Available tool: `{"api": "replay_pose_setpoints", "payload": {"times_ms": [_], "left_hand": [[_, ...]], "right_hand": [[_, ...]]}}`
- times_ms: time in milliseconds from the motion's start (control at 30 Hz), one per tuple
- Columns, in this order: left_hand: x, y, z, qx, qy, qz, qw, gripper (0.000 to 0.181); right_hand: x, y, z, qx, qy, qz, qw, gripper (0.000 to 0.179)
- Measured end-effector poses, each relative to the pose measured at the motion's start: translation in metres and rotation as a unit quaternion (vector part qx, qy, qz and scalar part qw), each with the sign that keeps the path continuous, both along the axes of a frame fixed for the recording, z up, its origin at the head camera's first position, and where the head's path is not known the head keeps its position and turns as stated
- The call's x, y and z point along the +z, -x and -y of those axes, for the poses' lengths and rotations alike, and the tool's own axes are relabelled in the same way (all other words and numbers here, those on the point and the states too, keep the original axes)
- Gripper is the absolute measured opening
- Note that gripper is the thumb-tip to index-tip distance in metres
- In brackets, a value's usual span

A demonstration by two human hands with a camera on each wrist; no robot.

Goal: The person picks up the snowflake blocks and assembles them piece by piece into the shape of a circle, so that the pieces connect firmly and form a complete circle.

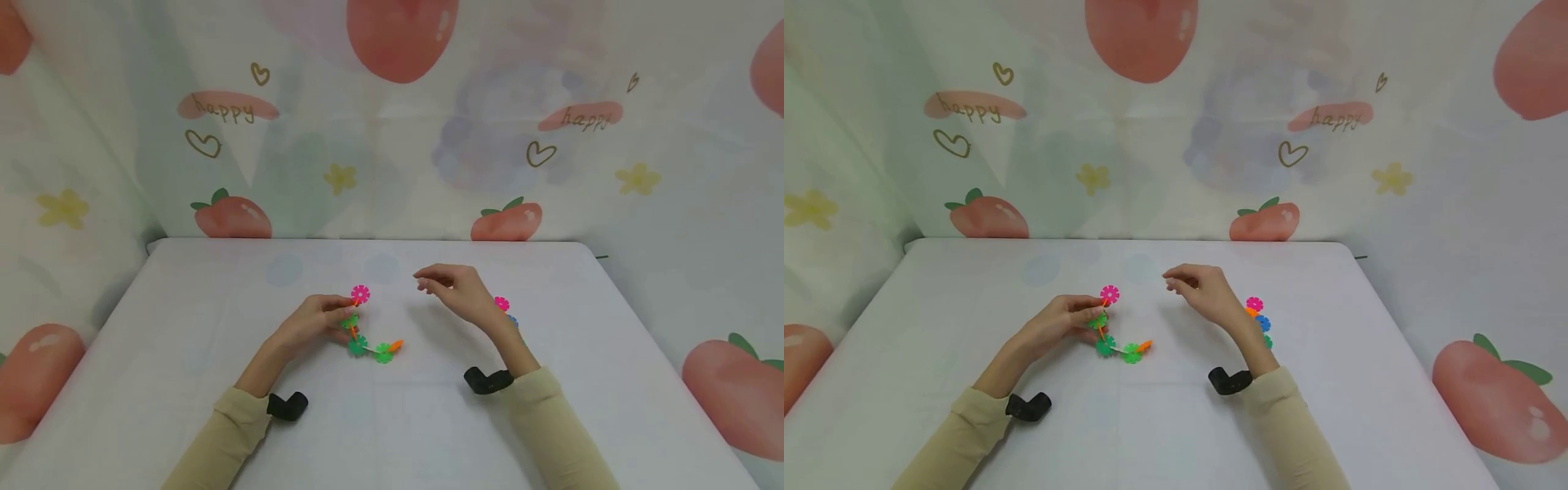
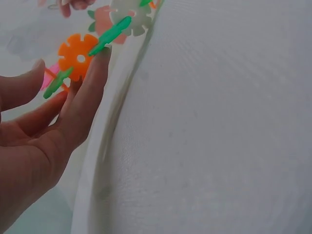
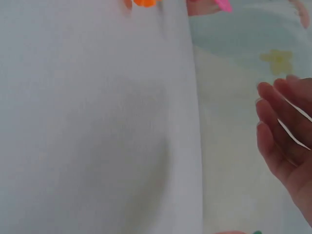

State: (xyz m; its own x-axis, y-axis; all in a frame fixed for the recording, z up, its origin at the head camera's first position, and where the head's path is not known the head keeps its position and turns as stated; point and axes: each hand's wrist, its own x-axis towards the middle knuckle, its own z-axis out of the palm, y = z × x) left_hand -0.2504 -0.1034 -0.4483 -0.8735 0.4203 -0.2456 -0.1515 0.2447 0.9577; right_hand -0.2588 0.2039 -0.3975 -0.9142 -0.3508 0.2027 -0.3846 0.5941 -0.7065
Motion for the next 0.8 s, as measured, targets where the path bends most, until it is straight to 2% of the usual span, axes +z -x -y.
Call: {"api": "replay_pose_setpoints", "payload": {"times_ms": [167, 333, 467, 600, 800], "left_hand": [[-0.001, 0.001, 0.002, -0.007, -0.004, -0.007, 0.9999, 0.051], [-0.003, 0.002, 0.001, -0.004, 0.013, -0.019, 0.9997, 0.054], [-0.003, 0.002, 0.001, 0.003, 0.023, -0.027, 0.9994, 0.057], [-0.003, 0.002, 0.001, 0.004, 0.024, -0.029, 0.9993, 0.050], [-0.002, 0.001, 0.004, -0.006, -0.007, -0.016, 0.9998, 0.039]], "right_hand": [[0.005, -0.011, -0.036, -0.036, -0.032, 0.004, 0.9988, 0.020], [0.009, -0.011, -0.070, -0.083, -0.076, 0.031, 0.9931, 0.024], [0.010, -0.009, -0.093, -0.115, -0.118, 0.061, 0.9844, 0.027], [0.005, -0.008, -0.111, -0.129, -0.155, 0.084, 0.9759, 0.027], [-0.006, -0.007, -0.124, -0.145, -0.192, 0.146, 0.9598, 0.031]]}}
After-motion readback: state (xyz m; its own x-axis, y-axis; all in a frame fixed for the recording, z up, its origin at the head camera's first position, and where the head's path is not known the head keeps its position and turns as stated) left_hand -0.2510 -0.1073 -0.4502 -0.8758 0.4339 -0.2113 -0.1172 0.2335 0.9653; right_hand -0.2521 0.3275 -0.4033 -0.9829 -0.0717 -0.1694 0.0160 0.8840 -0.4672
